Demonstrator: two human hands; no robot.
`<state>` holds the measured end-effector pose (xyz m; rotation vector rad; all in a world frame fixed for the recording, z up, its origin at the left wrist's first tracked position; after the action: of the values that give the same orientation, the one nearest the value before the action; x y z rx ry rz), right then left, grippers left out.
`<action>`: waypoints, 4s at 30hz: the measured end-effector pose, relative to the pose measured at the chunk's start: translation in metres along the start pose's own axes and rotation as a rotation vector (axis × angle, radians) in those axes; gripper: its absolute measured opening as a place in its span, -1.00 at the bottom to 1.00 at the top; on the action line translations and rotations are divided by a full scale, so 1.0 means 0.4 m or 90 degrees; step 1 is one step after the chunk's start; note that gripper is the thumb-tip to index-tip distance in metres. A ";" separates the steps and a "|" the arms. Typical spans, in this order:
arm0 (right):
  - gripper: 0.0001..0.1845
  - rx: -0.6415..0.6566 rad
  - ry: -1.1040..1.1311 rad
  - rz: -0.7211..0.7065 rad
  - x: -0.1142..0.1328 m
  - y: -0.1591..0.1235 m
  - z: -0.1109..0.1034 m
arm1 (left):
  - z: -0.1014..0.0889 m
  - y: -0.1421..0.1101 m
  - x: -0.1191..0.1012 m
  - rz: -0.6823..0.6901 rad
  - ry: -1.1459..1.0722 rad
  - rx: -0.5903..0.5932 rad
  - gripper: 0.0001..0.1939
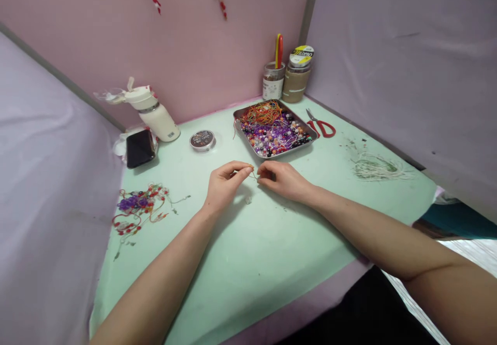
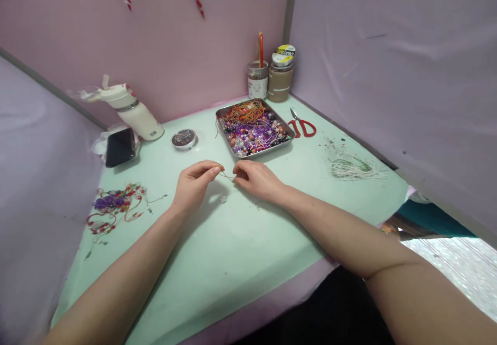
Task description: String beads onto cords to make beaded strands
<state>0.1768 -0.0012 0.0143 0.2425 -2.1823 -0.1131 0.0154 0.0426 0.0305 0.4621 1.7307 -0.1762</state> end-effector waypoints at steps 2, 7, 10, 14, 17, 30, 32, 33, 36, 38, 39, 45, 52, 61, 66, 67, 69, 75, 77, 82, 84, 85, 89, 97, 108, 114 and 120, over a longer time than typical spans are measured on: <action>-0.87 -0.016 -0.026 -0.037 0.009 -0.002 -0.001 | -0.007 0.006 0.018 -0.053 0.026 -0.033 -0.81; -0.90 -0.133 -0.052 -0.218 0.047 -0.017 -0.013 | -0.002 0.009 0.053 -0.151 -0.026 -0.021 -0.77; -0.85 -0.126 -0.066 -0.306 0.059 -0.027 -0.003 | 0.010 0.002 0.057 -0.214 -0.091 0.009 -0.75; -0.76 -0.060 -0.093 -0.316 0.058 -0.030 0.017 | 0.023 -0.007 0.050 -0.274 -0.133 0.047 -0.75; -0.77 -0.054 -0.113 -0.329 0.058 -0.031 0.018 | 0.028 -0.009 0.049 -0.286 -0.147 0.053 -0.74; -0.79 -0.131 0.032 -0.164 0.039 -0.023 0.028 | 0.033 -0.017 0.037 -0.268 -0.180 0.021 -0.73; -0.82 -0.116 0.085 -0.115 0.031 -0.021 0.033 | 0.033 -0.015 0.040 -0.261 -0.182 0.008 -0.73; -0.84 -0.113 0.106 -0.101 0.029 -0.019 0.033 | 0.032 -0.014 0.042 -0.256 -0.180 -0.001 -0.73; -0.88 -0.132 0.084 -0.100 0.027 -0.016 0.022 | 0.027 -0.010 0.044 -0.239 -0.177 -0.029 -0.73; -0.87 -0.137 -0.002 -0.113 0.029 -0.015 0.012 | 0.026 -0.009 0.043 -0.236 -0.194 -0.029 -0.72; -0.85 -0.132 -0.049 -0.115 0.030 -0.015 0.008 | 0.027 -0.010 0.042 -0.240 -0.208 -0.024 -0.72; -0.72 -0.109 -0.101 -0.137 0.040 -0.025 0.002 | 0.032 -0.014 0.039 -0.271 -0.245 0.001 -0.74; -0.84 -0.097 0.085 0.026 0.057 -0.011 0.020 | 0.044 -0.021 0.030 -0.281 -0.236 0.041 -0.74; -0.87 0.074 0.101 -0.158 0.119 -0.043 0.037 | 0.025 -0.008 0.050 -0.261 -0.232 -0.026 -0.74; -0.84 0.087 0.074 -0.377 0.140 -0.072 0.055 | 0.014 0.000 0.069 -0.236 -0.207 -0.051 -0.72; -0.84 0.067 0.086 -0.399 0.141 -0.074 0.055 | 0.013 0.001 0.072 -0.229 -0.200 -0.054 -0.73; -0.83 0.022 0.134 -0.389 0.138 -0.071 0.051 | 0.009 0.001 0.074 -0.210 -0.172 -0.063 -0.74; -0.74 -0.010 0.292 0.044 0.069 -0.033 0.044 | 0.008 -0.007 0.050 -0.144 -0.027 -0.076 -0.81; -0.69 -0.006 0.326 0.118 0.055 -0.027 0.042 | 0.011 -0.011 0.040 -0.128 -0.001 -0.079 -0.83; -0.60 -0.009 0.379 0.154 0.050 -0.023 0.039 | 0.019 -0.015 0.022 -0.094 0.024 -0.080 -0.89; -0.58 -0.008 0.392 0.165 0.049 -0.023 0.039 | 0.019 -0.016 0.019 -0.084 0.032 -0.082 -0.90; -0.58 -0.008 0.397 0.170 0.048 -0.023 0.039 | 0.019 -0.017 0.018 -0.079 0.034 -0.081 -0.90; -0.58 -0.009 0.411 0.183 0.042 -0.023 0.040 | 0.020 -0.020 0.017 -0.059 0.041 -0.077 -0.89; -0.57 -0.046 0.439 0.179 0.036 -0.021 0.037 | 0.024 -0.025 0.024 -0.001 0.066 -0.054 -0.87; -0.67 -0.113 0.410 0.148 0.021 -0.017 0.028 | 0.023 -0.024 0.011 0.106 0.148 -0.023 -0.88; -0.85 -0.169 0.332 -0.004 0.040 -0.019 0.001 | 0.034 -0.027 0.016 0.065 0.109 0.003 -0.88; -0.77 -0.264 0.514 0.038 0.025 -0.007 -0.064 | 0.042 -0.026 0.020 -0.089 0.044 0.053 -0.87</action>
<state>0.1924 -0.0060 0.0367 -0.0227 -1.3229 -0.3604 0.0252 0.0288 0.0178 0.4110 1.8296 -0.3368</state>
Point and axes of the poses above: each hand's wrist, its own y-axis towards the middle knuckle, its own z-axis out of the palm, x = y × z, the point moved 4 cm from there along y, towards the middle knuckle, and after that the axes turned 7 degrees about y, right-handed, at the moved point
